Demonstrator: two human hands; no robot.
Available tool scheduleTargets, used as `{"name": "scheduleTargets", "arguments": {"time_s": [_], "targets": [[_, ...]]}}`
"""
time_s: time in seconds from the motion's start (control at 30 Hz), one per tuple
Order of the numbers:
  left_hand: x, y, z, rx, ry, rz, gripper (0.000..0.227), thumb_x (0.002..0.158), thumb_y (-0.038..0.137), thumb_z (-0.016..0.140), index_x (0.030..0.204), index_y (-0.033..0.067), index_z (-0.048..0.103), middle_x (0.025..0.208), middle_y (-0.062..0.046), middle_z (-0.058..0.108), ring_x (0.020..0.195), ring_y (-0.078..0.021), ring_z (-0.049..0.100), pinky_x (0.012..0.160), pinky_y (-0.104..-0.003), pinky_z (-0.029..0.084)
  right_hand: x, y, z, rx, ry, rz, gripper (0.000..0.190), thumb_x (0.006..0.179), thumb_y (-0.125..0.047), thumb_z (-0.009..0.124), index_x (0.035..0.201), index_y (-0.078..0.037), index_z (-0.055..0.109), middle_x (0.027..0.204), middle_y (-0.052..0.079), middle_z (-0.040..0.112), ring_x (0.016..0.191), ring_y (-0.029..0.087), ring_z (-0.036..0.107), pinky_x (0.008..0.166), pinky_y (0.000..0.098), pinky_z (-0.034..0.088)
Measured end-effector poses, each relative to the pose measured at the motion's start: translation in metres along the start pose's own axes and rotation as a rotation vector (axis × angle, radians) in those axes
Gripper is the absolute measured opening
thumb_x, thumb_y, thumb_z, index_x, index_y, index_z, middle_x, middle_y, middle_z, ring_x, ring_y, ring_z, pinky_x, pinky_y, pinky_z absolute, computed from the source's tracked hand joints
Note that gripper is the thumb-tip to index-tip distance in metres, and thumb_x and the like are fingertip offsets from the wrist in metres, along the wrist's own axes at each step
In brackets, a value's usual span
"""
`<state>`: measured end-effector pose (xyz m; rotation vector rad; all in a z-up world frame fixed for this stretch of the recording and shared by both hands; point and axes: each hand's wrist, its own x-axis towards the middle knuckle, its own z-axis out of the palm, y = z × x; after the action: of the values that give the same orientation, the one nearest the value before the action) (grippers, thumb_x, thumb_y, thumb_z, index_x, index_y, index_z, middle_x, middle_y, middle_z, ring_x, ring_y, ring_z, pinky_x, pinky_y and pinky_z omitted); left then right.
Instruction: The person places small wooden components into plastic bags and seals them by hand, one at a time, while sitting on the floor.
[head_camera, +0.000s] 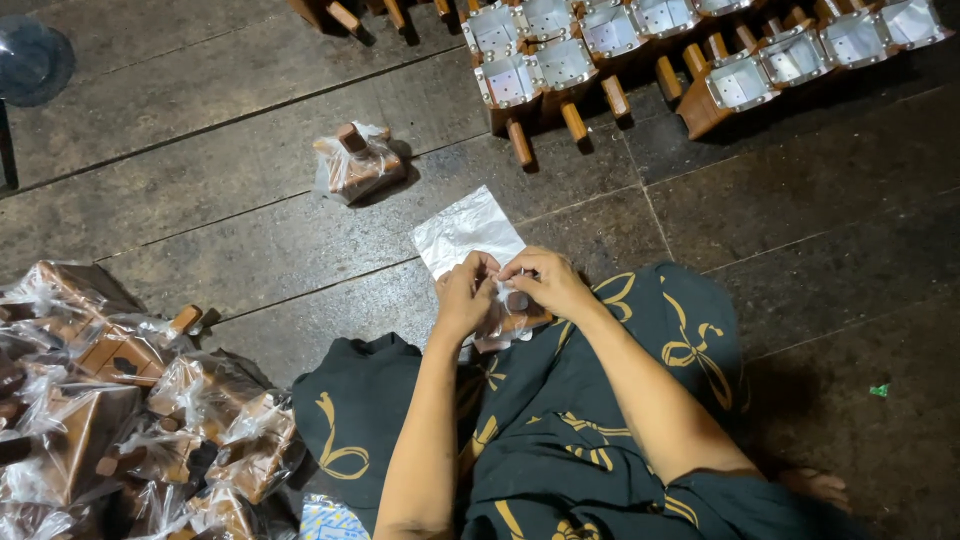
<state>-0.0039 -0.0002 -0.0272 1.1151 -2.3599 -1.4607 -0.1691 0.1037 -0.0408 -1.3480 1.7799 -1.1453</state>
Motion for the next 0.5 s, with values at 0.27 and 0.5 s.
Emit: {"name": "scheduleTargets", "arguments": {"time_s": [0.27, 0.5], "targets": [[-0.001, 0.000, -0.003, -0.158, 0.070, 0.033, 0.015, 0.091, 0.007, 0.067, 0.104, 0.0127, 0.062, 0.088, -0.009, 0.075, 0.094, -0.0349, 0.069, 0.093, -0.049, 0.048, 0.000, -0.008, -0.002, 0.227, -0.039, 0.237, 0.013, 0.090, -0.009, 0.072, 0.102, -0.013, 0.076, 0.086, 0.001, 0.074, 0.082, 0.010, 0.062, 0.077, 0.0258, 0.052], [-0.004, 0.008, -0.007, -0.170, 0.069, 0.045, 0.014, 0.092, 0.007, 0.067, 0.104, 0.0111, 0.062, 0.087, -0.011, 0.073, 0.092, -0.0356, 0.069, 0.088, -0.048, 0.051, -0.002, -0.033, -0.011, 0.429, -0.067, 0.300, 0.026, 0.083, 0.000, 0.072, 0.108, -0.003, 0.077, 0.098, 0.004, 0.074, 0.084, 0.007, 0.060, 0.078, 0.0195, 0.051]]}}
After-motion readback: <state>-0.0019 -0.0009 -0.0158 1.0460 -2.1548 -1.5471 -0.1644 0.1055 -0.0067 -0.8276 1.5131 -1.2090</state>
